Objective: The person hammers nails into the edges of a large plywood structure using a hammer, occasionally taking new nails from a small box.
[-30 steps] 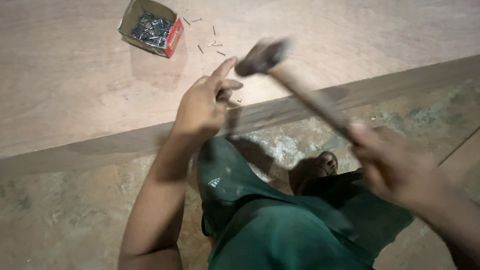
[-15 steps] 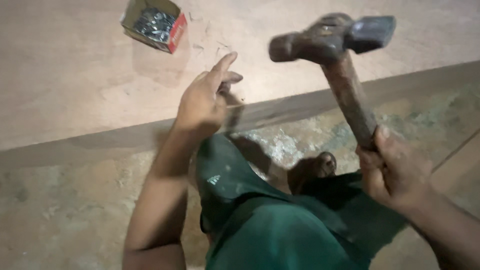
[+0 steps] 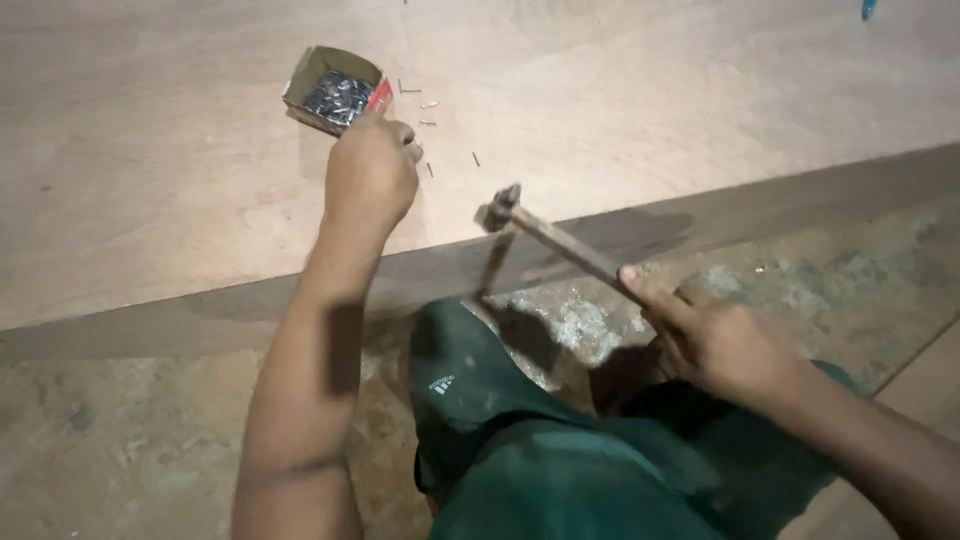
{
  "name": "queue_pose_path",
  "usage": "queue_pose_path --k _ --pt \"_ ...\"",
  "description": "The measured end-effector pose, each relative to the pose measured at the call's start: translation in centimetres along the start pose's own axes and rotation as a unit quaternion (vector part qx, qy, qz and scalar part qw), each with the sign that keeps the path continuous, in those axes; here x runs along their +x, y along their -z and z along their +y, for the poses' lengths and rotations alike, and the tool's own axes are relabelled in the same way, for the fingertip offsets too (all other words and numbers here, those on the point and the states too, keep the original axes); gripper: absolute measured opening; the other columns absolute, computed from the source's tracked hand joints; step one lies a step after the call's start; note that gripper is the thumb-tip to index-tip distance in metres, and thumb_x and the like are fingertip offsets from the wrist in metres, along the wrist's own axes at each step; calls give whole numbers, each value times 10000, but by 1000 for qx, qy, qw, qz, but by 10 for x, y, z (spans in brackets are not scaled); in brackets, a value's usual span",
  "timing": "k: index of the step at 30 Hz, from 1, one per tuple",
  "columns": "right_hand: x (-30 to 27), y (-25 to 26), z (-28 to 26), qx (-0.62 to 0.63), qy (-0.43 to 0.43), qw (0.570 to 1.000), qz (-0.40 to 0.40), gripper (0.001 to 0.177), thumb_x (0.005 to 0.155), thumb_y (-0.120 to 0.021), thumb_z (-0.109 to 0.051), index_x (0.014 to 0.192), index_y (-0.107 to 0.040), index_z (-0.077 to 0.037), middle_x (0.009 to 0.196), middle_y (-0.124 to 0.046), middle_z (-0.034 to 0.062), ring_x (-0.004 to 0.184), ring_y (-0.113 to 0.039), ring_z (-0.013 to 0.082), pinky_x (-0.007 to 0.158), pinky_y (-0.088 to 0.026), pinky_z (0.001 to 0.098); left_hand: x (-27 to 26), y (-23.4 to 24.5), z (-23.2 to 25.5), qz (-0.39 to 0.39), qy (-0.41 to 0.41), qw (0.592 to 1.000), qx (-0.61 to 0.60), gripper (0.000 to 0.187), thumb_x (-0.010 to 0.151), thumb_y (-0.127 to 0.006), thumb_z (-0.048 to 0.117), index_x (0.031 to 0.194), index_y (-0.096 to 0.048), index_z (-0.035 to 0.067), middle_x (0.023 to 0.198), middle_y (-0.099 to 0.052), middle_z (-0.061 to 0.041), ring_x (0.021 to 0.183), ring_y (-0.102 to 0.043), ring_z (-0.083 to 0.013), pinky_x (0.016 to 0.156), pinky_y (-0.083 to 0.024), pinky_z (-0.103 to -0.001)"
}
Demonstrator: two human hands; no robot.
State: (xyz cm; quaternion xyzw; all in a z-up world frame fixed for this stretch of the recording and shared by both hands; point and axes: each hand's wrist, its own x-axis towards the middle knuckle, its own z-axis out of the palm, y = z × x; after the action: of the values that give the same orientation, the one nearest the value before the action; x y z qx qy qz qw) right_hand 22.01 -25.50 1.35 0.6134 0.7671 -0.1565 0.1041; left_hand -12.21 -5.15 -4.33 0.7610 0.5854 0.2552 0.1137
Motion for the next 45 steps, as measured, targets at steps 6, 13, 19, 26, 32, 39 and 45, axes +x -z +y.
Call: queue_pose_path --k 6,13,19,26,32,39,45 --pt "-20 10 5 131 157 928 312 770 1000 -611 -74 1632 -257 -337 889 -651 100 619 -618 192 530 -536 352 -11 -7 1 39 -49 995 84 123 927 -648 137 958 -702 30 1031 -684 -196 967 -663 -393 776 -528 -529" --pt "-2 5 14 -76 -2 997 23 829 932 -720 -246 1632 -324 -450 977 -681 123 467 -629 229 377 -552 371 -54 31 11 66 -14 992 -103 186 980 -605 46 1156 -660 20 1023 -721 -170 945 -692 -337 798 -544 -451" --pt "-13 8 21 30 155 963 217 606 1028 -575 -207 1586 -352 -287 783 -665 57 519 -586 155 423 -488 330 -104 57 -13 69 106 912 -390 234 970 -698 73 1196 -705 14 1092 -748 -82 973 -702 -108 871 -564 -245" --pt "-11 36 11 -144 -43 988 -35 675 986 -566 -294 1586 -299 -448 870 -686 15 540 -617 161 466 -504 302 -127 49 -30 189 4 944 -272 168 982 -729 -14 1140 -768 28 1161 -658 -146 1077 -654 -190 922 -542 -289" --pt "-3 30 1 -188 -18 978 -88 730 951 -569 -278 1598 -292 -472 946 -668 28 581 -624 156 470 -548 284 -114 46 -18 137 -18 957 -257 142 953 -696 -9 1072 -759 39 1078 -728 -120 1037 -685 -216 911 -557 -313" --pt "-22 21 18 -32 69 989 124 681 953 -574 -214 1597 -371 -303 890 -660 90 651 -631 173 567 -542 315 -105 52 -5 46 -5 966 -254 318 936 -670 16 1251 -647 57 1044 -760 -106 1012 -694 -217 923 -554 -325" --pt "-2 11 16 -149 20 987 46 816 869 -657 -173 1624 -373 -298 875 -674 94 561 -624 203 499 -550 326 -109 58 2 -7 20 962 -273 527 926 -644 37 1439 -527 75 1021 -784 -94 998 -706 -214 937 -554 -334"
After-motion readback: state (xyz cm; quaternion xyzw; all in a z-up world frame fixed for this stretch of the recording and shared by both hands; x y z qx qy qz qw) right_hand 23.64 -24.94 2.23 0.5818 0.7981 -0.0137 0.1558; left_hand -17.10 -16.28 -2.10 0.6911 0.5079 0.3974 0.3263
